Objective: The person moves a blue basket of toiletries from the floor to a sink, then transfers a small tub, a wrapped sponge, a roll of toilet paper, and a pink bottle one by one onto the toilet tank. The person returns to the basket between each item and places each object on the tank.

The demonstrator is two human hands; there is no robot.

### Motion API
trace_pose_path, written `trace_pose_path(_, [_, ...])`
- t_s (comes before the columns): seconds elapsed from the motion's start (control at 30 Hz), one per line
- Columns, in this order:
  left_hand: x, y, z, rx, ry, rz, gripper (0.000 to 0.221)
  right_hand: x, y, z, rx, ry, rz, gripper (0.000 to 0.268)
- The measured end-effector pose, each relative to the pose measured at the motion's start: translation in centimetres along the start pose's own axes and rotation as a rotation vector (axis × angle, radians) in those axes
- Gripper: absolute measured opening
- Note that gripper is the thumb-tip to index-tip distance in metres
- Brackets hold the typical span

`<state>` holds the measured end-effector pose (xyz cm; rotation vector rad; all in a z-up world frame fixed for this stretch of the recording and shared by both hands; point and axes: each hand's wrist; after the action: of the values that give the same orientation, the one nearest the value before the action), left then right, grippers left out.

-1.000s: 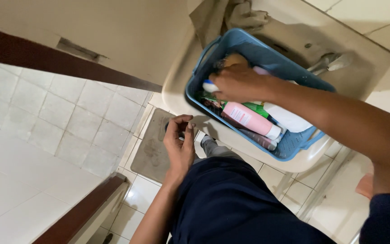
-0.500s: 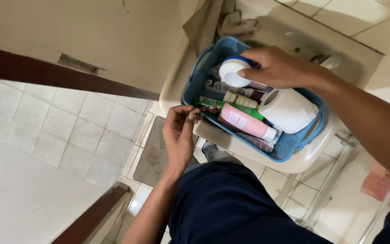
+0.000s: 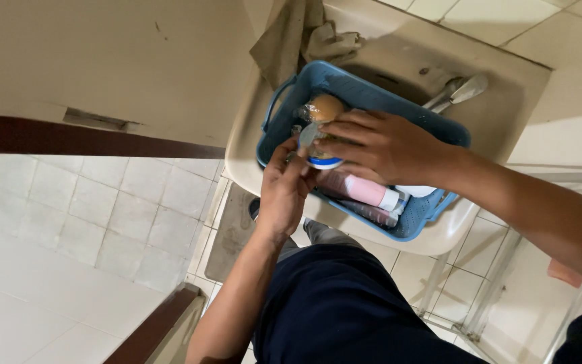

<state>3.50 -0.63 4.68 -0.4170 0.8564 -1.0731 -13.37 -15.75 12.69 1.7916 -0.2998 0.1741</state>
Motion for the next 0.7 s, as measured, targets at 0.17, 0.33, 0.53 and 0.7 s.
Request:
trace_pose_path(0.17, [-1.1,-1.3,1.3,0.18,0.002,0.064,0.048,-0.7,0.8,0.1,0.168,-0.004,0.064,0.045])
trace_pose_path(0.33, [-3.1,-0.5,2.0,0.235,-0.03,0.091,0.049,-2.3,0.2,1.8,0.13,-0.139,0.062,0.044])
trace_pose_path(0.53, [-6.2,-0.2,3.5,0.291,-0.129,0.108,0.045,-3.6,-0.1,2.8,0.204,-0.339,-0.136,0.035])
trace_pose_path(0.7, [-7.5,1.1,3.2,0.293,-0.176,0.27,0.041,-1.2,1.5,1.1,0.29,-0.359,-0.252,0.035])
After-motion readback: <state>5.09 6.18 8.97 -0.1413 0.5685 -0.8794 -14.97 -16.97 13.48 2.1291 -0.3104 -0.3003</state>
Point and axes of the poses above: each hand's wrist, its own x-axis towards the middle knuckle, its own y-axis out of the back of the hand, z = x × y, and after that the axes turned 2 degrees about z, right-handed
